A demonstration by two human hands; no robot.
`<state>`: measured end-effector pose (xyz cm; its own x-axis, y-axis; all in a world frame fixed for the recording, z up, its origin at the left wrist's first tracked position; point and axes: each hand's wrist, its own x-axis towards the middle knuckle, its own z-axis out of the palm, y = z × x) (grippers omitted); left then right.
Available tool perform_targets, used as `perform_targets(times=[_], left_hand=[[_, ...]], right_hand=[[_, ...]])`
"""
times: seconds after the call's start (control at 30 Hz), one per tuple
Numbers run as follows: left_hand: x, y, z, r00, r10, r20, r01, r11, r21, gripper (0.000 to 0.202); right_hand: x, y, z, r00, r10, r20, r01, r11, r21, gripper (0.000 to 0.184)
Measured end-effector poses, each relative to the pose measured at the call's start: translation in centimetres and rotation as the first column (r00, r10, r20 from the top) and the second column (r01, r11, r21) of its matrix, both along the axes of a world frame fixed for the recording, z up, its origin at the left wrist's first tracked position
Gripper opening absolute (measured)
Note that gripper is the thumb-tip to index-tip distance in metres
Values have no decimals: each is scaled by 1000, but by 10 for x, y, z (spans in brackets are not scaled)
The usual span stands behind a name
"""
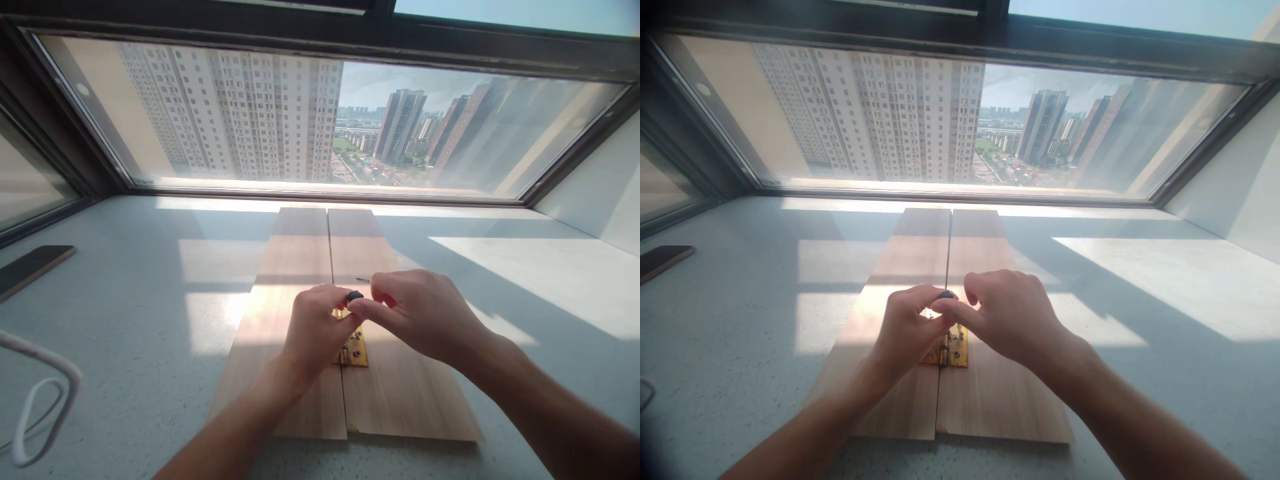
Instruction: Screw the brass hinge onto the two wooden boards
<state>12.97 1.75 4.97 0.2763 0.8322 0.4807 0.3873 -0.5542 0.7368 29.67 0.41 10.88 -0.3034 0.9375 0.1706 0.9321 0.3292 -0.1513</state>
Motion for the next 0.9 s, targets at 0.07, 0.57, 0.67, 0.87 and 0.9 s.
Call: perform_targets(times=[0.07,0.57,0.67,0.87,0.9], left_hand=[[1,0,-1,1000,16,22,-17,1000,22,12],[-32,44,13,771,-611,179,634,712,-303,10],[-23,44,8,814,-534,231,581,765,-279,10],[-4,34,6,940,-272,206,328,889,-321,24],[-4,35,7,945,-271,182,318,891,-325,26]], right_hand=[[-20,1,20,975,15,223,-15,1000,-5,57],[-30,20,43,788,410,459,-315,909,-273,25],[-26,27,49,805,410,430,-278,900,-337,19],[-19,31,58,820,417,391,-273,887,-373,15],[-18,31,59,824,416,385,-284,891,-354,13]])
